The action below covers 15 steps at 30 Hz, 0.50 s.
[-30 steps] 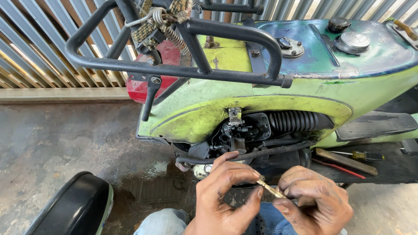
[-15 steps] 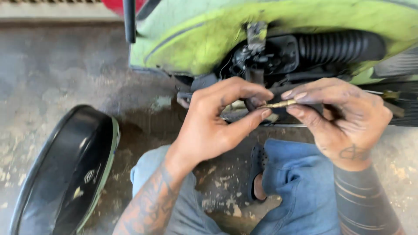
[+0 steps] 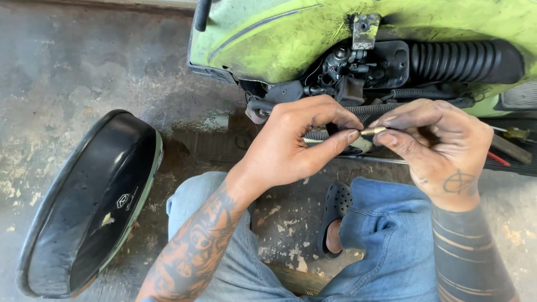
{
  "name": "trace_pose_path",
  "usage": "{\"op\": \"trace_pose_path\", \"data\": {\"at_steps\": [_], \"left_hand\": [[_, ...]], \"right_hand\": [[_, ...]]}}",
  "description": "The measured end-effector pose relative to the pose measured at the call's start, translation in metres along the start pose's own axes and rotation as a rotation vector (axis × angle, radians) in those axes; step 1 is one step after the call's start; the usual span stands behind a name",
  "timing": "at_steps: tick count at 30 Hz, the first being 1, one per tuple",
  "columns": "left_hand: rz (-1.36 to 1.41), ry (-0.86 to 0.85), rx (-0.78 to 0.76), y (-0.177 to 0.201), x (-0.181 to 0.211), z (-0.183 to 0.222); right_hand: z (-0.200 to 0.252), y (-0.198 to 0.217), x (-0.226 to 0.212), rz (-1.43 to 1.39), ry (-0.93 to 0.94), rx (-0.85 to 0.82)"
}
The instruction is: Repairing and cleaning the engine components of a green scooter using a screwdriver and manual manipulation
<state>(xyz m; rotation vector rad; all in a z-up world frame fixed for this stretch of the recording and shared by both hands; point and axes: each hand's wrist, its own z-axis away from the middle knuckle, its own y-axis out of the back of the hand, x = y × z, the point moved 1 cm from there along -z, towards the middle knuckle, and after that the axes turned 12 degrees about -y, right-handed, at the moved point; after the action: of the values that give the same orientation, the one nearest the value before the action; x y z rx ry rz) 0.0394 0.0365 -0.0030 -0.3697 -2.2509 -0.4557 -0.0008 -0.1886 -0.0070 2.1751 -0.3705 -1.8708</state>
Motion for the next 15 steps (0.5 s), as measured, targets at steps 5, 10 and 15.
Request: {"op": "trace_pose_path", "data": {"at_steps": [5,10,15], "left_hand": [[-0.083,-0.016,0.070,0.003,-0.003,0.002],[-0.163,0.044,0.234,0.020,0.001,0.003],[-0.213,0.181,0.360,0.036,-0.004,0.009]], "right_hand": [[-0.004,0.023,0.024,0.047,0.110,0.058],[-0.003,0.051,0.040,-0.126,0.004,0.267],[-0.009,0.057,0.052,-0.109,-0.102,0.379]]}}
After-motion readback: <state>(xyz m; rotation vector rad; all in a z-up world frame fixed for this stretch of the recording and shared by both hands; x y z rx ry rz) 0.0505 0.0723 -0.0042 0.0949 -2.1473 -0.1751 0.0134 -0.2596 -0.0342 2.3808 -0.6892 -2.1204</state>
